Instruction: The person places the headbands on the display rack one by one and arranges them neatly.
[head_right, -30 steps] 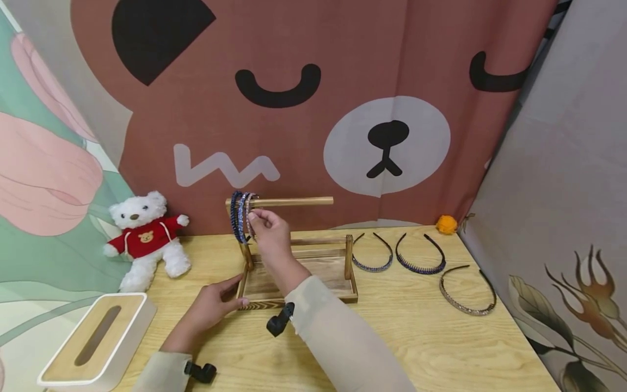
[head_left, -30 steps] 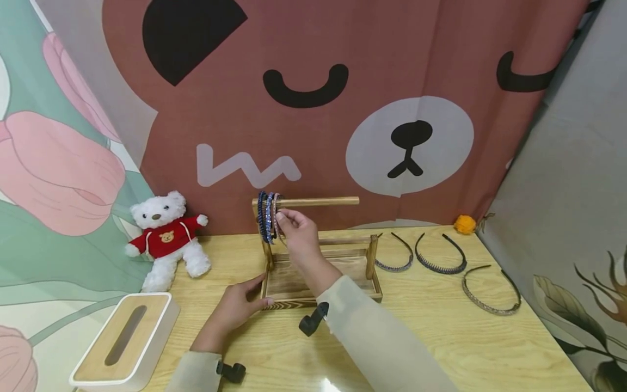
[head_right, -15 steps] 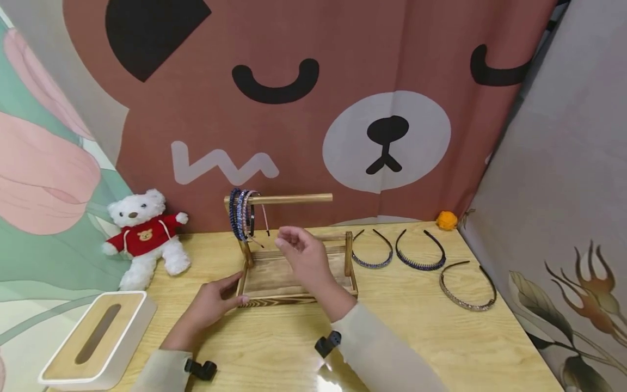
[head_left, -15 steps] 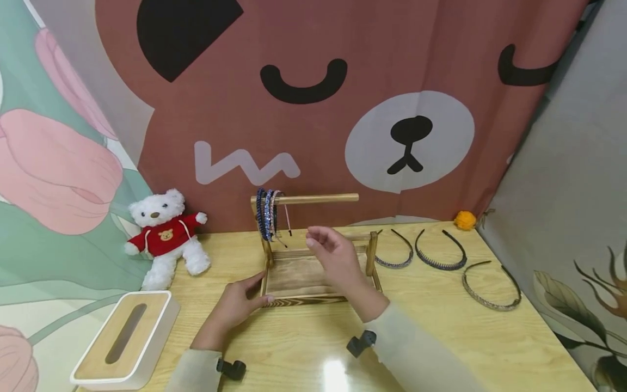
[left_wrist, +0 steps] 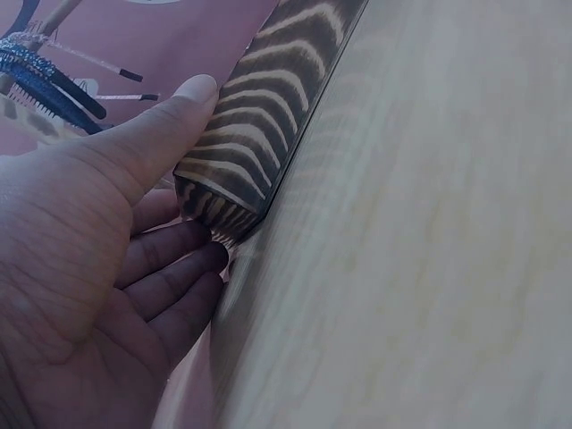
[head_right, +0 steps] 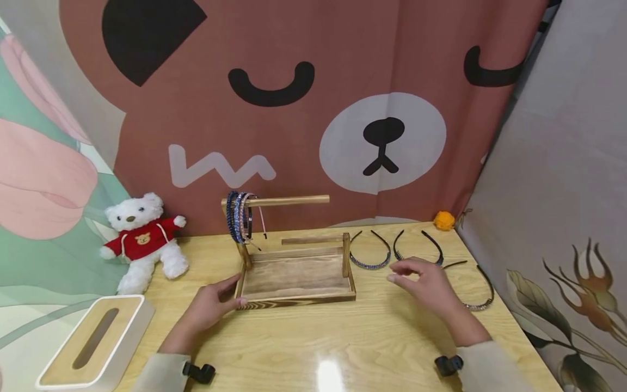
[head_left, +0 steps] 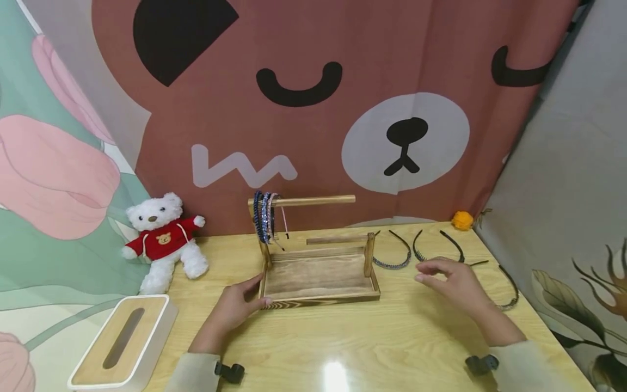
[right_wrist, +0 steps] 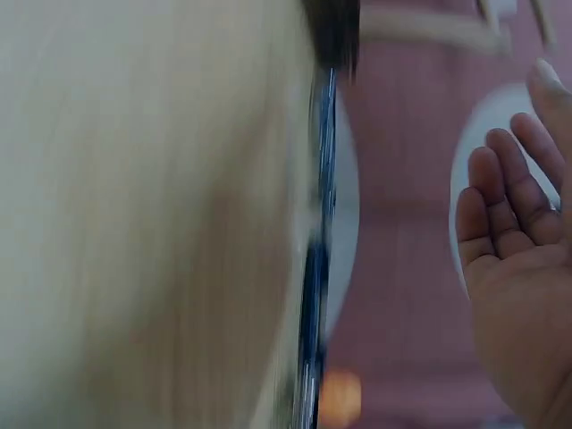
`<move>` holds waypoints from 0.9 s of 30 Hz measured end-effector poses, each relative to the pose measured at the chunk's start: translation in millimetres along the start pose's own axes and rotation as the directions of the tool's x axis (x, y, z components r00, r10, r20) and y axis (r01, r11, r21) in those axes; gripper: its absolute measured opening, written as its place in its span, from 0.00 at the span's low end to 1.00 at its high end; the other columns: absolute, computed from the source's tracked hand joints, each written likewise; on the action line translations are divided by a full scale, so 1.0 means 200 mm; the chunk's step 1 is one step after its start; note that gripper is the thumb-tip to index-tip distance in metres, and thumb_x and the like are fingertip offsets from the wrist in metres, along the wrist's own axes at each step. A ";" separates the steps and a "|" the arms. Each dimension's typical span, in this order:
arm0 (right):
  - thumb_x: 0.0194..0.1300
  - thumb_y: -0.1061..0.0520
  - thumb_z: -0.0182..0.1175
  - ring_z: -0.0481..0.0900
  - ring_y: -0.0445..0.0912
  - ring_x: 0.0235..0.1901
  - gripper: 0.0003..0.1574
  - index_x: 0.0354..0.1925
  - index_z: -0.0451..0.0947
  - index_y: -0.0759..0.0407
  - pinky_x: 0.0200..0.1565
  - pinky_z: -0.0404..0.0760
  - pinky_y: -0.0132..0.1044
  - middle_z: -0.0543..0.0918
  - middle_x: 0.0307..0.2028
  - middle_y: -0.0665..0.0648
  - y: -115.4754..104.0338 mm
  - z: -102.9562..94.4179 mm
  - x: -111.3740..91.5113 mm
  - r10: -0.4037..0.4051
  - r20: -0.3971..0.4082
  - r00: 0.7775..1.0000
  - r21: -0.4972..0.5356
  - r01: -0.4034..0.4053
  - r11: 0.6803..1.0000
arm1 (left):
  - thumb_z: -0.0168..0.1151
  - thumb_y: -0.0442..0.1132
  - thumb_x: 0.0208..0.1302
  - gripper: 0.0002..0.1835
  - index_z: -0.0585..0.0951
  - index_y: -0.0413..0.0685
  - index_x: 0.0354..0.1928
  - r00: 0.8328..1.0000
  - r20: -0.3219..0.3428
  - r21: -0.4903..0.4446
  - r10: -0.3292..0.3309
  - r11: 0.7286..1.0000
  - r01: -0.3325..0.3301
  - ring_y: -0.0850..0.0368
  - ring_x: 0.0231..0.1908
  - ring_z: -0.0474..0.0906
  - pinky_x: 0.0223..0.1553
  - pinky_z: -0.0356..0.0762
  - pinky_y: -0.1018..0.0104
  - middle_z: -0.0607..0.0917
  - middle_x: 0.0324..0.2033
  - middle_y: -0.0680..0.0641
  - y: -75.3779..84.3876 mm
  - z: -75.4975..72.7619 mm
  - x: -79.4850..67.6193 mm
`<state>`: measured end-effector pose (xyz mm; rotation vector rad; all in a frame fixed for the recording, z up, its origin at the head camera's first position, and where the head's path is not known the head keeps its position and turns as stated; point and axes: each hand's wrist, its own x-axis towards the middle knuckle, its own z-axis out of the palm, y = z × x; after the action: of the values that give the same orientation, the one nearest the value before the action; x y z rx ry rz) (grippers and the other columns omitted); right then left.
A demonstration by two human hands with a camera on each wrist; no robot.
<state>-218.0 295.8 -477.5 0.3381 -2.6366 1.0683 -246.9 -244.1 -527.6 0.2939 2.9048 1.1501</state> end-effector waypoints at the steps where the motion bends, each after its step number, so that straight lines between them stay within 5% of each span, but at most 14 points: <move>1: 0.68 0.48 0.78 0.82 0.28 0.44 0.14 0.51 0.93 0.46 0.47 0.87 0.35 0.93 0.48 0.49 0.05 -0.06 -0.03 -0.010 -0.013 1.000 -0.070 0.009 0.998 | 0.78 0.55 0.68 0.40 0.76 0.56 0.79 1.000 0.002 -0.003 -0.001 1.000 0.001 0.36 0.74 0.75 0.77 0.72 0.39 0.81 0.72 0.39 0.00 0.00 0.00; 5: 0.62 0.49 0.83 0.88 0.48 0.43 0.21 0.51 0.93 0.53 0.39 0.86 0.45 0.93 0.46 0.57 0.25 -0.25 -0.12 -0.025 -0.050 0.998 -0.281 0.010 0.960 | 0.78 0.55 0.68 0.40 0.76 0.55 0.79 1.000 0.005 0.001 0.007 1.000 -0.007 0.36 0.74 0.75 0.77 0.71 0.39 0.81 0.72 0.39 0.00 0.00 -0.01; 9: 0.65 0.45 0.80 0.85 0.70 0.49 0.29 0.56 0.89 0.63 0.44 0.86 0.63 0.89 0.52 0.71 0.40 -0.40 -0.18 0.114 0.022 0.993 -0.344 -0.099 0.934 | 0.78 0.55 0.68 0.40 0.77 0.55 0.79 1.000 -0.005 0.013 0.010 1.000 -0.010 0.35 0.74 0.76 0.77 0.72 0.38 0.81 0.72 0.39 0.00 -0.01 -0.01; 15: 0.62 0.42 0.82 0.85 0.63 0.43 0.32 0.54 0.90 0.62 0.41 0.84 0.61 0.89 0.49 0.70 0.54 -0.50 -0.22 0.194 0.082 0.978 -0.414 -0.144 0.899 | 0.79 0.53 0.68 0.40 0.77 0.53 0.78 1.000 -0.005 0.011 0.006 1.000 -0.006 0.35 0.73 0.76 0.76 0.72 0.38 0.81 0.71 0.37 0.00 -0.02 -0.02; 21: 0.59 0.43 0.83 0.85 0.72 0.52 0.27 0.51 0.91 0.57 0.49 0.84 0.70 0.90 0.52 0.68 0.58 -0.51 -0.24 0.181 0.143 0.973 -0.393 -0.112 0.913 | 0.79 0.53 0.68 0.39 0.77 0.55 0.78 1.000 -0.004 0.007 -0.003 1.000 0.003 0.36 0.74 0.76 0.77 0.72 0.38 0.82 0.71 0.39 -0.01 -0.01 -0.02; 27: 0.57 0.43 0.84 0.89 0.54 0.46 0.18 0.44 0.94 0.46 0.50 0.88 0.60 0.94 0.44 0.53 0.60 -0.49 -0.25 0.135 0.177 0.975 -0.430 -0.047 0.902 | 0.78 0.54 0.68 0.39 0.77 0.54 0.79 1.000 -0.004 0.003 0.008 1.000 -0.008 0.36 0.74 0.76 0.77 0.72 0.39 0.81 0.71 0.38 -0.01 0.00 -0.01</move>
<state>-193.3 454.0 -503.6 0.2389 -2.9975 0.4723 -245.7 -245.4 -528.6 0.3033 2.9119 1.1494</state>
